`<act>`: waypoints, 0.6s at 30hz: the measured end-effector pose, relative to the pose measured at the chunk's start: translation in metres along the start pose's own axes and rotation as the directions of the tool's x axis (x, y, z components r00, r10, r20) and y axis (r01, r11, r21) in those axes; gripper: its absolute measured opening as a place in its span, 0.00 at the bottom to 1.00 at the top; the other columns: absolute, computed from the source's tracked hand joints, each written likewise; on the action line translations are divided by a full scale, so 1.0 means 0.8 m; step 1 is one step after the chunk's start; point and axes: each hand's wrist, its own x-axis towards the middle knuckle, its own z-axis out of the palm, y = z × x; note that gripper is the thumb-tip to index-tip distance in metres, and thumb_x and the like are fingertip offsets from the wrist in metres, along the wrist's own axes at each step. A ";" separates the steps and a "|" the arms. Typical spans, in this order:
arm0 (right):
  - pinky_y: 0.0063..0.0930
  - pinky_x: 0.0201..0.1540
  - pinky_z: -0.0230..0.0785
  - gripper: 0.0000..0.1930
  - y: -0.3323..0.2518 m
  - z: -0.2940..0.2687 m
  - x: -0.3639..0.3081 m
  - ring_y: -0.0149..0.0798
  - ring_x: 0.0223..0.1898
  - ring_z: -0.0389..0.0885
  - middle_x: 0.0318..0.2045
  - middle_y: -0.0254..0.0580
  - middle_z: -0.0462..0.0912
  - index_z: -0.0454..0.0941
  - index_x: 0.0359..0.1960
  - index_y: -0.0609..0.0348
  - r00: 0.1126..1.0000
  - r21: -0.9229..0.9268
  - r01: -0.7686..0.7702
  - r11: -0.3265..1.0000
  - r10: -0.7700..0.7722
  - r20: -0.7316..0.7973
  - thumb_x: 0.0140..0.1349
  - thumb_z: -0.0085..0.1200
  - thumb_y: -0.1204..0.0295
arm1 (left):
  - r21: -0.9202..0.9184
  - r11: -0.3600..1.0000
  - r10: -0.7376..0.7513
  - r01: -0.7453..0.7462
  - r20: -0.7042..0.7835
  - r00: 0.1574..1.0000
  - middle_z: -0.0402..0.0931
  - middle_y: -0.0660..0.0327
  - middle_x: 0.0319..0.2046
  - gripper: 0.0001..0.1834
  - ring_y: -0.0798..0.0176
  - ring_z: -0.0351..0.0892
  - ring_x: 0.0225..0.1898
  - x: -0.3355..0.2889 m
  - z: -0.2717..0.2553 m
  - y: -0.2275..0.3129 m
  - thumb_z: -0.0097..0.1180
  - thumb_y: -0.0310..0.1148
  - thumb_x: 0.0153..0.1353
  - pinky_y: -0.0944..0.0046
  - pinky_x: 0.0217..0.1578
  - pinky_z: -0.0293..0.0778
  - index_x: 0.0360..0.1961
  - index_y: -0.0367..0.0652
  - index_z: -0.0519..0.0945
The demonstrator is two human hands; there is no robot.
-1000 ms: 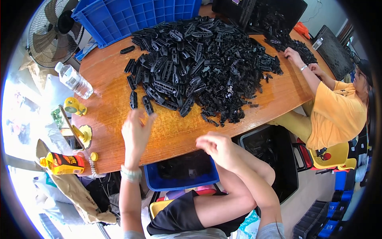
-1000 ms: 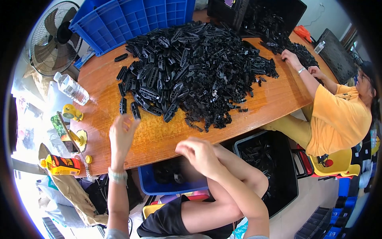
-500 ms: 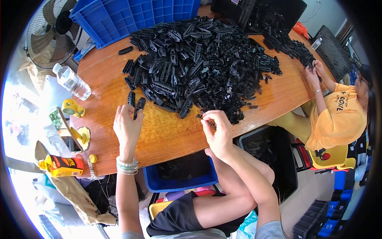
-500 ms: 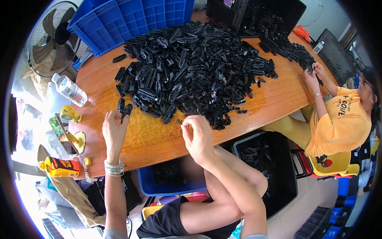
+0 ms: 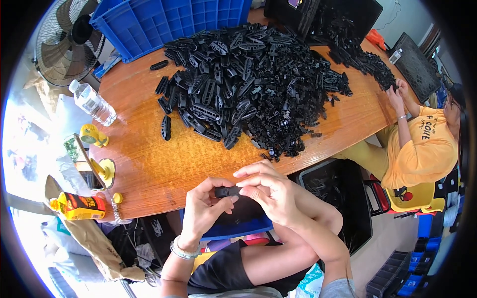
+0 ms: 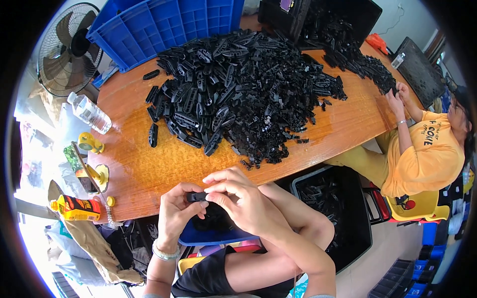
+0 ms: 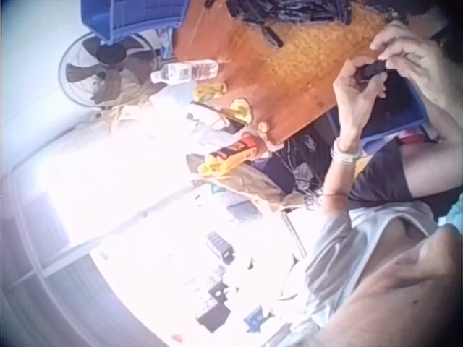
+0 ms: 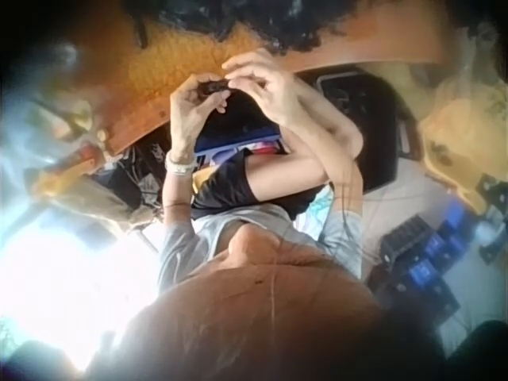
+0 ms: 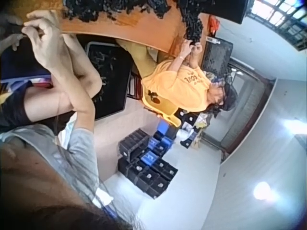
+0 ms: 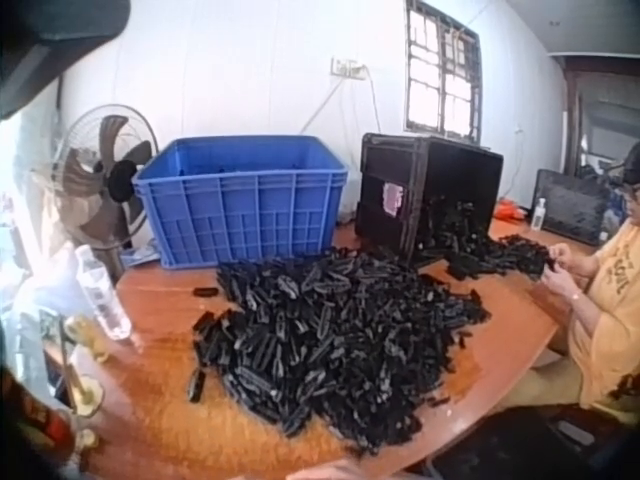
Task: The person assembles plastic components by joining small plastic parts together by hand, wipes the table surface with a glove, and joins additional plastic parts together.
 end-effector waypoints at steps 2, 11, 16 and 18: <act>0.29 0.43 0.69 0.05 0.005 0.005 -0.003 0.40 0.43 0.75 0.41 0.42 0.80 0.80 0.31 0.63 1.000 0.005 -0.015 1.000 0.015 -0.012 0.53 0.60 0.78 | 0.002 1.000 0.012 -0.012 0.042 0.999 0.78 0.58 0.31 0.14 0.70 0.79 0.28 -0.004 0.001 0.003 0.60 0.16 0.53 0.74 0.29 0.77 0.42 0.31 0.74; 0.34 0.45 0.67 0.08 0.010 0.002 -0.010 0.46 0.44 0.74 0.44 0.40 0.78 0.78 0.34 0.59 0.962 -0.355 0.267 0.896 -0.272 0.035 0.51 0.60 0.77 | -0.136 0.990 -0.033 0.034 0.011 0.999 0.80 0.55 0.31 0.12 0.68 0.80 0.27 -0.007 0.003 0.003 0.59 0.19 0.55 0.74 0.27 0.76 0.41 0.30 0.75; 0.21 0.32 0.67 0.11 -0.010 0.002 -0.013 0.28 0.30 0.74 0.36 0.41 0.79 0.77 0.40 0.63 0.967 -0.104 -0.239 0.965 0.247 0.065 0.55 0.60 0.76 | -0.104 0.993 0.045 -0.054 -0.084 0.995 0.78 0.60 0.27 0.10 0.71 0.78 0.26 -0.012 0.001 -0.006 0.60 0.19 0.54 0.75 0.26 0.73 0.39 0.33 0.75; 0.17 0.26 0.62 0.12 0.010 0.008 -0.024 0.21 0.24 0.70 0.30 0.38 0.79 0.76 0.43 0.63 0.938 0.000 -0.323 0.947 0.320 0.134 0.58 0.59 0.74 | -0.052 0.998 0.027 -0.031 -0.079 0.996 0.77 0.62 0.26 0.11 0.72 0.77 0.26 -0.015 0.000 -0.005 0.59 0.19 0.54 0.75 0.27 0.73 0.39 0.34 0.75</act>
